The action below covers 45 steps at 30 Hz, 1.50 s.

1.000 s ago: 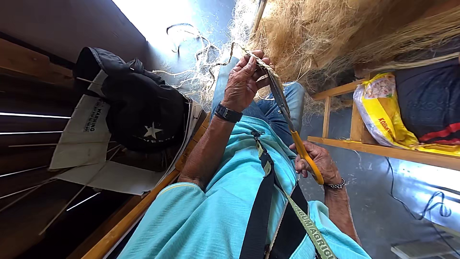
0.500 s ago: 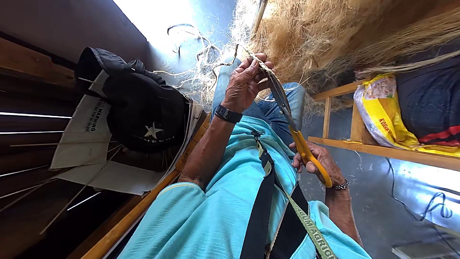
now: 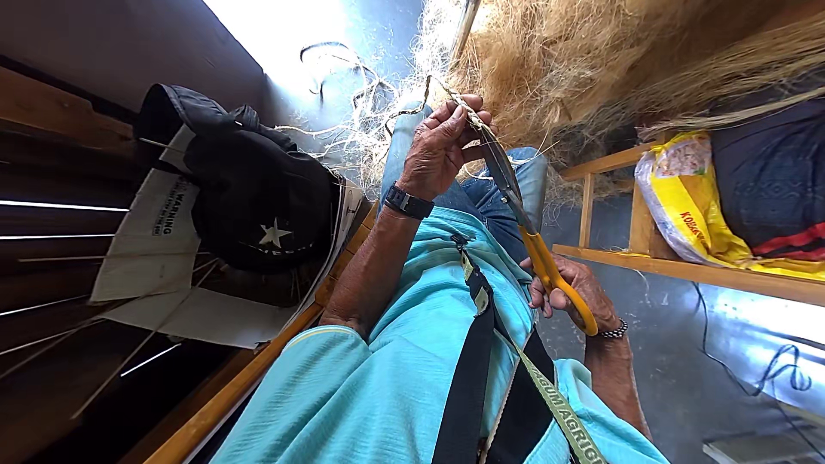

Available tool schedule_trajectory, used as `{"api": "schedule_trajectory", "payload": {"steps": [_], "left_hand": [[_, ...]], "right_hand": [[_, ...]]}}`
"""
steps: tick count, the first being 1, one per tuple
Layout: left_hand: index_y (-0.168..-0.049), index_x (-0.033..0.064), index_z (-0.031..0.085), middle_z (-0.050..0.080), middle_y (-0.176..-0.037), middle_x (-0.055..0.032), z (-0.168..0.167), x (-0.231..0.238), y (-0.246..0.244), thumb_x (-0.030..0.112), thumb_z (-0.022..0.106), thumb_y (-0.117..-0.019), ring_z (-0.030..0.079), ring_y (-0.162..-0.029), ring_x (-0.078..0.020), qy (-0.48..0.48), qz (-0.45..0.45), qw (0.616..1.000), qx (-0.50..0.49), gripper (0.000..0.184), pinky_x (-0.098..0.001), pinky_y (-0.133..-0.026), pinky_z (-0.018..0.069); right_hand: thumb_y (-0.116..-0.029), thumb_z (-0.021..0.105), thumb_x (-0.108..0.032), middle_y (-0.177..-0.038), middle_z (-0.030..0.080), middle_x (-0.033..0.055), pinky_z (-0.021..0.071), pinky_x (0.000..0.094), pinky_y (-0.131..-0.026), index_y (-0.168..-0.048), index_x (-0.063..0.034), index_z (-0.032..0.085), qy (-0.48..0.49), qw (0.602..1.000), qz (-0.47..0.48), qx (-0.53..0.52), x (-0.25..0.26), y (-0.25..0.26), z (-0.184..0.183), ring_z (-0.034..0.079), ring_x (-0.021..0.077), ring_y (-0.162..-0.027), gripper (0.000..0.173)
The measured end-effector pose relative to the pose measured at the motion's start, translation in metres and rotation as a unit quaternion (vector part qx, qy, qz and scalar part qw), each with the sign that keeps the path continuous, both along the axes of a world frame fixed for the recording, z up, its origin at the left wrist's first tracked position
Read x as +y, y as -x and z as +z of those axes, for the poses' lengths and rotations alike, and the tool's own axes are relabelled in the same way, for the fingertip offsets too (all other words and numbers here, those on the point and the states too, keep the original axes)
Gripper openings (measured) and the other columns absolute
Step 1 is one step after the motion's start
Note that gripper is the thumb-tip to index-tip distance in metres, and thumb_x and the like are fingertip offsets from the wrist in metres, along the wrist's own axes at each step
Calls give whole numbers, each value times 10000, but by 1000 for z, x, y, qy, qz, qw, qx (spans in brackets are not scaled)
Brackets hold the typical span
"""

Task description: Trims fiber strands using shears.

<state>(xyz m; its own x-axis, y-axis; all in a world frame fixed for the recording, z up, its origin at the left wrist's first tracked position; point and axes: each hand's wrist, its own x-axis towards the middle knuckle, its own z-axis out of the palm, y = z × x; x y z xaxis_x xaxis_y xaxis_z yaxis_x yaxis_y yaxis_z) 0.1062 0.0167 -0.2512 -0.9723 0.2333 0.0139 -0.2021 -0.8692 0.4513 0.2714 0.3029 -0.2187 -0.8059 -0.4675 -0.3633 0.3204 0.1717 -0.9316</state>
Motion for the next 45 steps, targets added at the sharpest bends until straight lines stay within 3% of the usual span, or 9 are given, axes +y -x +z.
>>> {"api": "schedule_trajectory", "payload": {"steps": [4,7,10,13,16,45], "left_hand": [[-1136,54,637,743,-1022,-135,1,0,-1,81,415,-1066,743,-926,-249,0,0,1000,1,234,-420,-810,628],[-1159,52,623,733,-1037,-133,1,0,-1,76,421,-1061,736,-940,-245,0,-3,1000,1,227,-415,-812,626],[-1160,51,627,738,-1041,-138,0,0,-1,80,421,-1065,742,-926,-246,2,-4,1000,-2,228,-413,-808,628],[-1145,54,635,741,-1032,-139,-1,0,-1,79,412,-1060,740,-925,-248,1,-2,1000,-8,240,-417,-805,626],[-1134,58,624,734,-1026,-135,1,0,-1,81,395,-1063,736,-932,-254,0,-5,1000,-10,242,-433,-814,624],[-1159,48,614,728,-1034,-136,1,0,-2,86,383,-1057,732,-958,-254,6,-5,1000,6,256,-430,-842,619]], "right_hand": [[-742,874,-511,-705,700,-48,566,244,-474,-1246,-63,624,7,999,-25,-37,-2,-1,-1,668,93,-548,719],[-752,881,-460,-694,702,-55,564,248,-443,-1214,-80,641,5,999,-36,-36,-2,-3,-2,661,84,-518,645],[-765,855,-522,-691,693,-48,555,244,-446,-1223,-63,636,8,999,-27,-25,0,-2,-4,655,87,-523,684],[-774,771,-680,-744,691,-30,563,249,-511,-1269,-34,614,1,1000,-7,-3,1,-2,-4,659,100,-589,829],[-771,726,-741,-768,693,-19,575,260,-555,-1285,-19,597,-3,1000,4,10,1,-1,-3,662,108,-624,895],[-763,719,-757,-763,689,-21,578,262,-549,-1279,-15,596,-31,999,13,12,-2,5,3,668,106,-626,912]]}}
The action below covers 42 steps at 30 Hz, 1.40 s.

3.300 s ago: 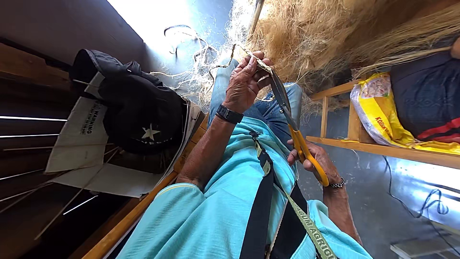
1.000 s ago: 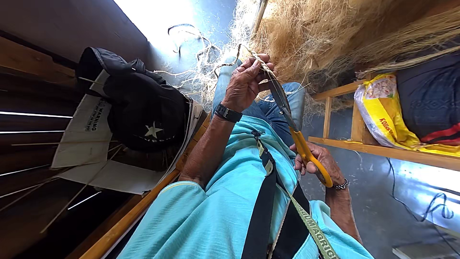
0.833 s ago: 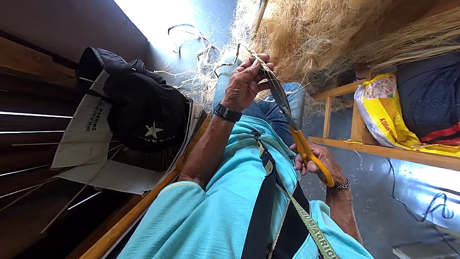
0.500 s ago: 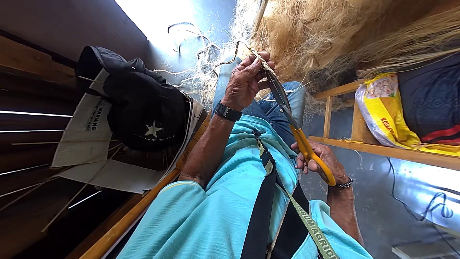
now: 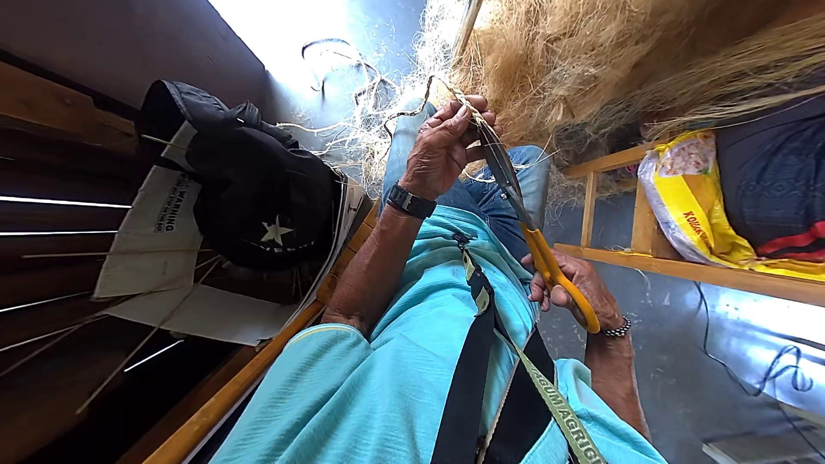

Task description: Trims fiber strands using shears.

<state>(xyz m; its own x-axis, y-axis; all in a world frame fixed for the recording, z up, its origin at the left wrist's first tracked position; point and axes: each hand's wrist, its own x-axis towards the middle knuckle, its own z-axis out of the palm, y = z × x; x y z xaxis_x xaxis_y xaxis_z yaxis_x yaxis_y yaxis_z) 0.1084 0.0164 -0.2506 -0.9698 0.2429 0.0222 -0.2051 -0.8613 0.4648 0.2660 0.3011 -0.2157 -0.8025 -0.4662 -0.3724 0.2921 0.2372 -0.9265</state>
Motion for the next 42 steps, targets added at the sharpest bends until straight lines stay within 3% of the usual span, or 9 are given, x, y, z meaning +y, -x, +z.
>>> {"api": "schedule_trajectory", "payload": {"steps": [5,12,16,19,29,36,42], "left_hand": [[-1151,48,616,727,-1036,-142,-2,1,1,87,403,-1051,728,-972,-265,-2,0,1000,4,238,-446,-846,615],[-1133,50,622,730,-1021,-140,-3,1,0,81,397,-1050,730,-956,-272,3,0,1000,-3,242,-456,-847,614],[-1147,55,626,733,-1030,-138,-6,1,-1,91,385,-1056,731,-966,-276,0,-2,1000,-8,260,-470,-865,611],[-1139,54,624,731,-1018,-135,-4,2,-1,90,382,-1059,730,-959,-277,-2,-3,1000,-19,257,-476,-868,609],[-1127,51,619,730,-992,-132,-1,3,-1,79,380,-1054,732,-939,-276,-4,5,1000,-27,251,-491,-881,605],[-1138,54,615,730,-995,-125,-2,3,0,82,373,-1056,733,-936,-276,2,0,1000,-29,257,-495,-874,608],[-1133,43,620,725,-984,-134,-2,4,-1,76,381,-1060,728,-936,-285,-7,2,999,-32,252,-519,-888,597]], "right_hand": [[-769,743,-723,-748,690,-28,575,257,-524,-1271,-21,603,4,1000,-8,1,-1,-1,0,664,105,-600,875],[-713,894,-495,-711,704,-47,562,233,-476,-1236,-68,618,7,997,-50,-51,-5,-4,-2,672,89,-554,729],[-750,752,-731,-774,703,-26,584,259,-555,-1303,-19,584,-2,1000,0,-9,-1,-2,-3,673,104,-626,917],[-759,680,-799,-800,699,-16,578,270,-573,-1304,2,579,-17,999,14,24,0,-1,-4,664,106,-648,974],[-755,711,-773,-764,693,-22,576,265,-533,-1279,-15,596,-15,1000,0,12,-2,-1,-3,663,106,-608,929],[-719,849,-606,-720,707,-40,559,235,-480,-1257,-54,599,5,999,-25,-34,-2,-1,-3,672,95,-559,811],[-742,712,-783,-764,688,-31,574,264,-545,-1282,-17,597,-9,1000,4,2,2,1,-4,661,100,-620,944]]}}
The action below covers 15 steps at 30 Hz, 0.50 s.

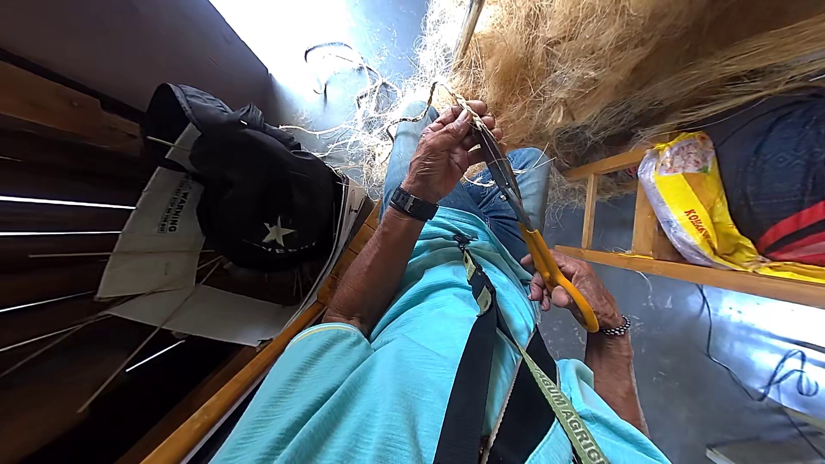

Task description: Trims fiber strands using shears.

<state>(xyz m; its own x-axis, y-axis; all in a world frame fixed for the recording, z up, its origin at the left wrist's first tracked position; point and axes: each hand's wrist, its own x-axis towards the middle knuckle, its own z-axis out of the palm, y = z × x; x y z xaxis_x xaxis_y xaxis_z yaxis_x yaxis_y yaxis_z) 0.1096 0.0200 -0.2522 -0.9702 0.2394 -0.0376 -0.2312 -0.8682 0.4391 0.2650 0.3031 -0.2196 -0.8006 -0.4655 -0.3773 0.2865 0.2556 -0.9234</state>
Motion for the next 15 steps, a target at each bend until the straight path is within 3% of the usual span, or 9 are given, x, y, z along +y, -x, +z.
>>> {"api": "schedule_trajectory", "payload": {"steps": [6,13,15], "left_hand": [[-1140,42,609,726,-986,-137,0,0,0,82,374,-1065,733,-922,-284,10,1,1000,-7,250,-494,-876,606],[-1139,36,604,725,-982,-132,-1,0,1,62,365,-1065,735,-908,-268,7,0,1000,-8,251,-467,-860,613],[-1148,43,602,725,-982,-125,0,-1,1,69,347,-1072,733,-917,-263,6,-1,1000,-11,267,-465,-871,609]], "right_hand": [[-743,771,-712,-740,687,-36,554,241,-494,-1263,-34,606,8,1000,-10,-12,-1,1,1,654,93,-579,870],[-754,873,-384,-697,698,-55,552,238,-439,-1209,-71,626,-1,998,-53,-44,-5,-2,2,654,85,-516,605],[-758,874,-362,-703,703,-56,551,227,-445,-1220,-72,625,14,998,-50,-46,-4,-3,0,657,78,-522,600]]}}
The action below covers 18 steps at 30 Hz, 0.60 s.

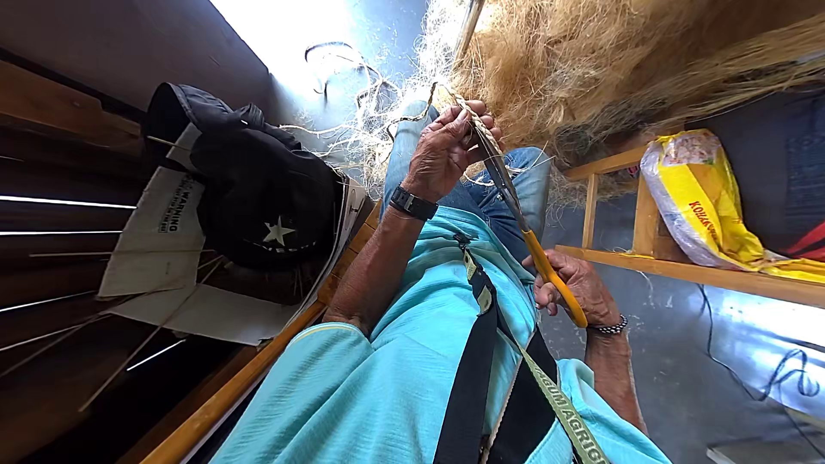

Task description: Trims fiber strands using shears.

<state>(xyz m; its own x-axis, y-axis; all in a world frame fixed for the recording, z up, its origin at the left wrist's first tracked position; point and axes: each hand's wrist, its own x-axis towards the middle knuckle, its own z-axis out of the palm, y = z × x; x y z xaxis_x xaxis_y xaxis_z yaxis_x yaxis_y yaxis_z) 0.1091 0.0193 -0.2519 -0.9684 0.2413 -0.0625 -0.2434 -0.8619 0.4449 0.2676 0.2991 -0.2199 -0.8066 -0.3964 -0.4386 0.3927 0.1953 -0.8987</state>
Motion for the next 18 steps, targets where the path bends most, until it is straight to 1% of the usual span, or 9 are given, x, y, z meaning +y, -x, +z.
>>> {"api": "schedule_trajectory", "payload": {"steps": [2,4,5,7,11,13,15,16,18], "left_hand": [[-1158,62,595,727,-980,-110,2,-1,0,89,325,-1081,732,-934,-256,-4,2,1000,-10,282,-467,-894,601],[-1157,70,602,735,-979,-107,2,-2,0,109,324,-1086,734,-938,-256,-18,10,1000,-17,289,-468,-893,600],[-1161,74,598,736,-981,-102,2,-2,1,121,317,-1092,734,-937,-251,-26,13,999,-19,293,-461,-891,599],[-1186,80,584,735,-989,-89,1,-4,2,142,300,-1099,733,-944,-241,-32,18,999,-21,303,-454,-901,598],[-1212,55,597,736,-1012,-103,-1,-5,3,138,306,-1098,726,-975,-244,-29,31,999,-22,324,-463,-946,579],[-1272,41,590,729,-1037,-106,-2,-6,3,175,294,-1108,717,-996,-247,-14,36,999,-30,364,-469,-961,569],[-1352,56,541,718,-1075,-96,0,-7,3,183,300,-1112,715,-1007,-240,12,35,999,-30,363,-460,-961,572],[-1380,60,514,713,-1087,-98,1,-8,3,140,328,-1104,718,-996,-234,29,35,998,-32,342,-443,-947,582],[-1412,41,485,716,-1053,-125,4,-9,4,15,403,-1061,733,-934,-247,61,44,996,-41,361,-428,-889,609]], "right_hand": [[-744,863,-498,-723,711,-50,559,229,-475,-1257,-53,619,13,1000,19,9,3,-1,-3,670,80,-555,722],[-733,781,-706,-771,701,-42,578,257,-546,-1295,-26,600,-3,998,51,28,6,-2,-3,668,91,-619,900],[-734,754,-743,-796,704,-32,587,271,-579,-1309,-12,590,-3,998,61,36,7,-3,-3,672,99,-649,944],[-740,733,-763,-819,705,-17,590,283,-600,-1313,5,582,1,997,66,49,9,-6,-4,673,111,-671,970],[-747,710,-781,-810,703,-20,584,282,-586,-1300,-1,595,5,996,68,51,9,-9,-4,667,107,-656,963],[-749,702,-787,-801,702,-23,576,270,-569,-1293,-11,605,12,996,67,51,10,-10,-5,662,99,-643,953],[-757,716,-766,-804,702,-17,576,267,-561,-1291,-10,608,25,997,63,45,11,-12,-6,661,102,-637,932],[-763,720,-756,-803,703,-15,578,268,-562,-1293,-13,607,31,997,62,43,12,-13,-6,663,105,-636,920],[-769,717,-754,-792,706,-15,585,275,-561,-1295,-21,613,38,996,61,47,15,-15,-5,669,114,-629,908]]}}
